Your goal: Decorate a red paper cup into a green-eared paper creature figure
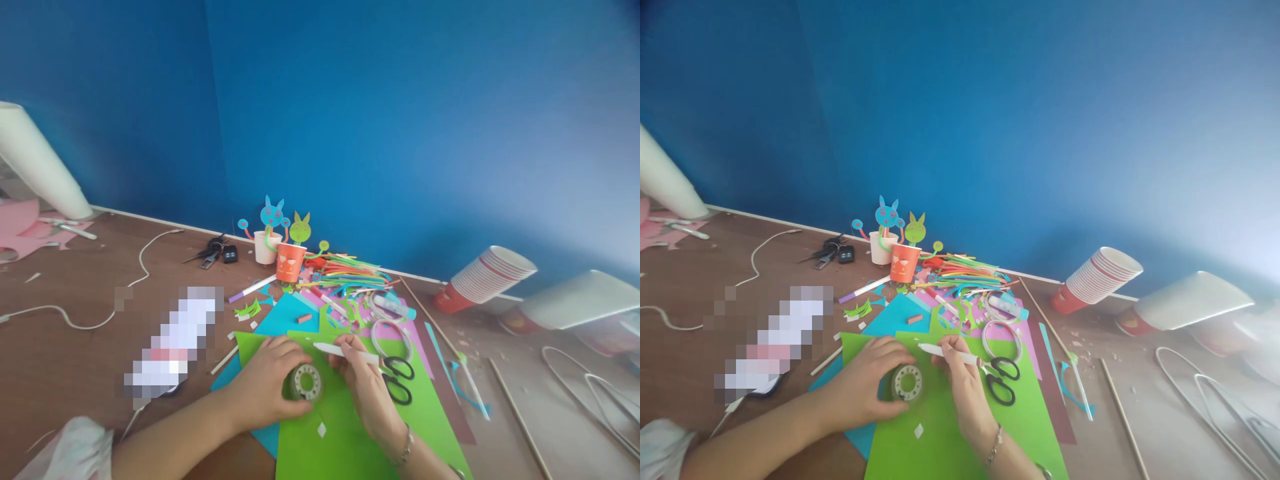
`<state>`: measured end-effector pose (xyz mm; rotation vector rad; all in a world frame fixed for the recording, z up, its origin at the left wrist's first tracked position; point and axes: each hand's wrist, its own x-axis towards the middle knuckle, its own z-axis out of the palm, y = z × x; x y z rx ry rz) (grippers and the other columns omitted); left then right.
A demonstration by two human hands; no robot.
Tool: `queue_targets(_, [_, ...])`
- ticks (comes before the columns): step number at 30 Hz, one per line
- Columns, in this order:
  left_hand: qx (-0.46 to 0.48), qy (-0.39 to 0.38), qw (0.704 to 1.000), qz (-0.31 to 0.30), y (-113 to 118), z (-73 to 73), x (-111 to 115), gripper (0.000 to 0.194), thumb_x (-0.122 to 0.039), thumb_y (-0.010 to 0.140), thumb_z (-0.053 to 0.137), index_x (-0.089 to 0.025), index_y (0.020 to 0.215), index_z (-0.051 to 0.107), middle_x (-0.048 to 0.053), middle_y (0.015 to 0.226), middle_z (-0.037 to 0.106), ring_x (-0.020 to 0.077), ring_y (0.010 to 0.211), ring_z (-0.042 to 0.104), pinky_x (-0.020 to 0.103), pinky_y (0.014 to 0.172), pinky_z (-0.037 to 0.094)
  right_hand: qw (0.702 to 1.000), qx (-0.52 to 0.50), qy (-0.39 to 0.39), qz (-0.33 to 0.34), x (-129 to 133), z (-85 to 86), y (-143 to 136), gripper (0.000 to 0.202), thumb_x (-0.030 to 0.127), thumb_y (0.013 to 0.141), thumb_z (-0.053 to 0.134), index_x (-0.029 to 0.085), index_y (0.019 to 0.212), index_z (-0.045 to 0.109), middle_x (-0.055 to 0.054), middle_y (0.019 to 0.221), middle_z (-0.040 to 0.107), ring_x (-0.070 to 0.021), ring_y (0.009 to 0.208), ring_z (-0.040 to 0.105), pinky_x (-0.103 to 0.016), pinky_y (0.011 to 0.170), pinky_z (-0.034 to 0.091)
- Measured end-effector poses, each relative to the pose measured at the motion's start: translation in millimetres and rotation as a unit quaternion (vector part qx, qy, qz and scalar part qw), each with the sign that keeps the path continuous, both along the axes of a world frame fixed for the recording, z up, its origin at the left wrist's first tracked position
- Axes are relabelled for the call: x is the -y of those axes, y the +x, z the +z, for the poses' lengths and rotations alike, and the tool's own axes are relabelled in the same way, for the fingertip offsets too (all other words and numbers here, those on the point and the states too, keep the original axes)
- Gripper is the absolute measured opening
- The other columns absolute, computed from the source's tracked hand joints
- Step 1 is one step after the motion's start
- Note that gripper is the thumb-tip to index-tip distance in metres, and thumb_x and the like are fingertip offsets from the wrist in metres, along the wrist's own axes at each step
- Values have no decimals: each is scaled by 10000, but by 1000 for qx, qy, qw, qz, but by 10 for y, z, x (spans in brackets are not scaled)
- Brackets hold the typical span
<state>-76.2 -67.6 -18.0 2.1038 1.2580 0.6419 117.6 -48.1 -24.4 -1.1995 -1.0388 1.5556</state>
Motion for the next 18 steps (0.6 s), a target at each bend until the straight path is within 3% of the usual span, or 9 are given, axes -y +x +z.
queue_targets(9, [-14,11,1000,13,-107,0,-23,442,-250,649,736,-216,1066,593,41,1026,632,259,991,528,415,908,412,987,143,71,8,74,6,110,298,519,845,532,223,827,569,20,675,546,-174,705,503,-280,694,375])
queue_targets(18, [-35,25,999,7,-41,4,-4,448,-238,680,687,-242,1113,574,46,1078,609,261,1017,520,425,922,416,996,69,62,11,78,-118,260,257,482,881,523,231,880,576,-1,795,584,-194,833,546,-307,808,402])
